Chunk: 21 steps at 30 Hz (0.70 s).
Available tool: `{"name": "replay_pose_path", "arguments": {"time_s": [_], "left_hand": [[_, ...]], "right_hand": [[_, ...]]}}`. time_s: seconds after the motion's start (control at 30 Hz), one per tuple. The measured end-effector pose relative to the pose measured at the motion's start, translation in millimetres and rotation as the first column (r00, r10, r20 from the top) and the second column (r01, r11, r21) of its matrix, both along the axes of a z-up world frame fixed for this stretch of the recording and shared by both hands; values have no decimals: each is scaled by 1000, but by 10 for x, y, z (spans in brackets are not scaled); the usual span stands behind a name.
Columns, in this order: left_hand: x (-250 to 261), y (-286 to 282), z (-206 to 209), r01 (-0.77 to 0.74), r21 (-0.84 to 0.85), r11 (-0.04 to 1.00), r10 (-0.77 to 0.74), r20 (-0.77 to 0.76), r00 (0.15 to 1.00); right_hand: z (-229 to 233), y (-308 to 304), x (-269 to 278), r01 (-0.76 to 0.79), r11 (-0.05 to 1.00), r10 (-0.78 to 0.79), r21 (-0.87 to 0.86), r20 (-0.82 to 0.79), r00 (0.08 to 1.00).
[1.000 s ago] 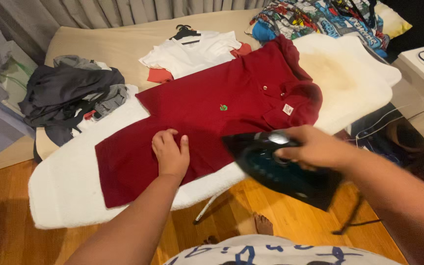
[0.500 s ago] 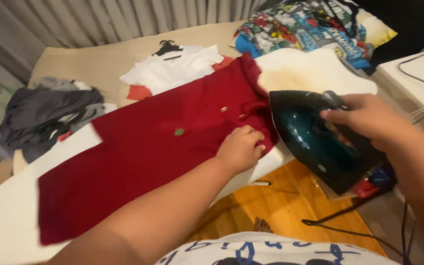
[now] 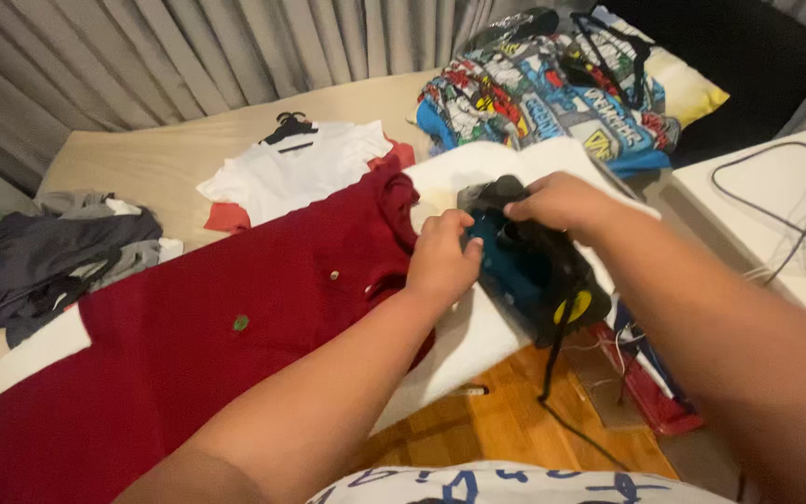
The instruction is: The person irons a red polo shirt on an ironing board, smoothing the fabric and using a steam iron. After finishing, they place the shirt on a hanger and set it on a nearby bed. The person then begins to iron a white polo shirt.
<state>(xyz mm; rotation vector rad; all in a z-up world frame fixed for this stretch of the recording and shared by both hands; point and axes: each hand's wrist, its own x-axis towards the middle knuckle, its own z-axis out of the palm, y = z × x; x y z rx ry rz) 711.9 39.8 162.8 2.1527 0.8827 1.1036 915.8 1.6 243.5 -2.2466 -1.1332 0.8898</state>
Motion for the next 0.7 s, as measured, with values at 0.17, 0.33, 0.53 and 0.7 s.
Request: {"name": "replay_pose_path", "arguments": {"time_s": [0.17,0.33,0.53,0.7], "left_hand": [[205,106,-77,-25,-39,999,26,13,1000],[202,106,-131,-47,-86,995,42,-57,998],[166,70,-90,-20,-139,990,-9,-204,979],[140,49,94,-65,-173,983,9,-305,952]], "right_hand": [[-390,94,105,89,970,11,225,-409,913],[-362,119,10,43,986,-29,161,-88,996],[-350,97,14,18,978,16,208,-160,987],[-270,75,-62,-56,990,30,126,196,980]]}}
